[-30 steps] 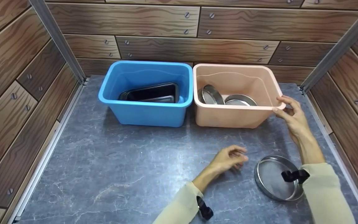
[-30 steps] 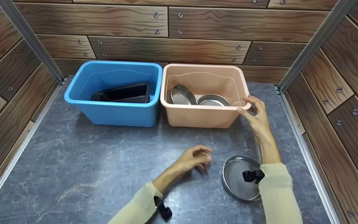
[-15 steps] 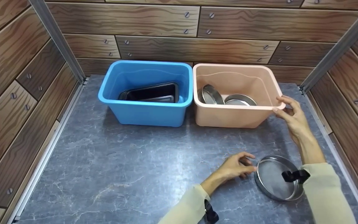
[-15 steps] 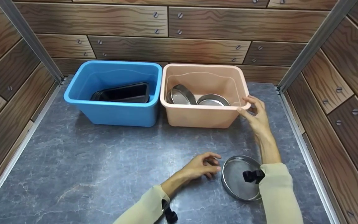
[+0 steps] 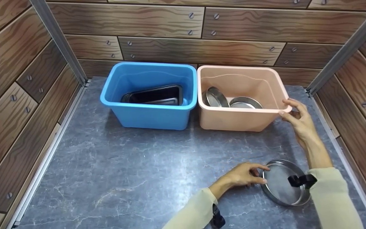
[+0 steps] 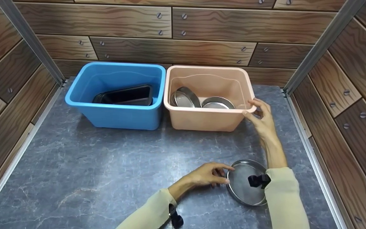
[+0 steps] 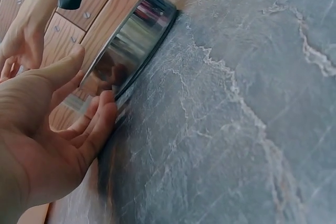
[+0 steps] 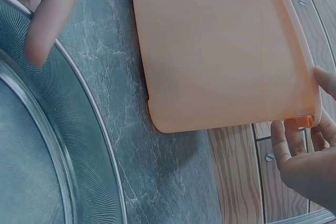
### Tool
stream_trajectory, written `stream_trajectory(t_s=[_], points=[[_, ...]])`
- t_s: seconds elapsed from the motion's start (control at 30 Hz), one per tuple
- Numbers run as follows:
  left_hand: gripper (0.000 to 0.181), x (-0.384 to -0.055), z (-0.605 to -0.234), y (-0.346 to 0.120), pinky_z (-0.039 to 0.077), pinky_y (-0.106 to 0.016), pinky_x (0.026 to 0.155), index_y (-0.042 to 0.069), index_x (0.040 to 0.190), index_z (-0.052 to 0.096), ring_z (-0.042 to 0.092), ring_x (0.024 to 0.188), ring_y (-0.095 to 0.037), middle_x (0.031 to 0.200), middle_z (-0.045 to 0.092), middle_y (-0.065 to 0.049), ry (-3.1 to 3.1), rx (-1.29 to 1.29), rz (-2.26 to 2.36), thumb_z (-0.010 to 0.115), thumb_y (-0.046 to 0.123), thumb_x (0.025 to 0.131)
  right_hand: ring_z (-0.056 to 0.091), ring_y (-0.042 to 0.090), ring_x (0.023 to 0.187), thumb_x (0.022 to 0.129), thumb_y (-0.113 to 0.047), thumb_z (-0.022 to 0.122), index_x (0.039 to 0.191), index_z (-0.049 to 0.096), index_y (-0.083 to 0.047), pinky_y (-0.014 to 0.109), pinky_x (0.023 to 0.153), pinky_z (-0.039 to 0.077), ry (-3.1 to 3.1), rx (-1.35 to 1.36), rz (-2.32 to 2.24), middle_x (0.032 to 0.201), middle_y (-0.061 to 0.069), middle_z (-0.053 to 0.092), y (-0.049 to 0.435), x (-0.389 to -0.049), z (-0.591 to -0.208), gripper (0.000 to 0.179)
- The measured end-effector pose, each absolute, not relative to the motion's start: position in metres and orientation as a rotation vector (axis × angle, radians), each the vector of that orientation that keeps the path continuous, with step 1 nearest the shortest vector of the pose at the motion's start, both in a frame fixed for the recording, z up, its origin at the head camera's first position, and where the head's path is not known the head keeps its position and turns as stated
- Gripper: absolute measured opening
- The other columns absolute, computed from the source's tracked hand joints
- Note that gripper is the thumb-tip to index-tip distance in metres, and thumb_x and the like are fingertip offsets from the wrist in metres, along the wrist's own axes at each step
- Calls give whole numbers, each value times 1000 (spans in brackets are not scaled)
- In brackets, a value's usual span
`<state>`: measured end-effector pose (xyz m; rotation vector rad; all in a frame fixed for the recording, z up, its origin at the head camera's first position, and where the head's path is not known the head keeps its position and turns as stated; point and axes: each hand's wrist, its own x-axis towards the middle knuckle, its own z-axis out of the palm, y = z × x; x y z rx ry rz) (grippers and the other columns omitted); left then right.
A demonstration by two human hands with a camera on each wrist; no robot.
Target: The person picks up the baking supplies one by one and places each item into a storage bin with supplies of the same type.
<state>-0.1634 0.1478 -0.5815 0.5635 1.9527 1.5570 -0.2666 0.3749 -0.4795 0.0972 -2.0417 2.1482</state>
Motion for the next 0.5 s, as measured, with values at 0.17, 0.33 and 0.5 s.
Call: stream_trajectory(t_s=[0.17, 0.33, 0.5], points=[[39, -163, -581, 149, 51, -22, 46, 22, 127, 76, 60, 55, -11, 78, 60, 8, 1952, 534, 1588, 84, 14, 90, 51, 14, 108, 95, 3, 71, 141, 58, 2, 16, 79, 54, -2046, 99, 2145, 144, -4, 35, 375, -266, -481, 47], [36, -163, -581, 150, 53, -22, 46, 19, 122, 78, 58, 56, -8, 84, 63, 7, 2057, 492, 1644, 85, 13, 88, 51, 14, 108, 95, 3, 72, 141, 59, 2, 16, 79, 54, -2043, 98, 2144, 144, -4, 36, 375, -267, -482, 47], [36, -165, -581, 151, 54, -20, 49, 22, 118, 79, 54, 63, -1, 89, 64, 5, 2155, 451, 1644, 89, 16, 84, 52, 14, 107, 95, 4, 71, 140, 60, 2, 15, 78, 54, -2035, 102, 2143, 143, -3, 37, 375, -268, -481, 47]])
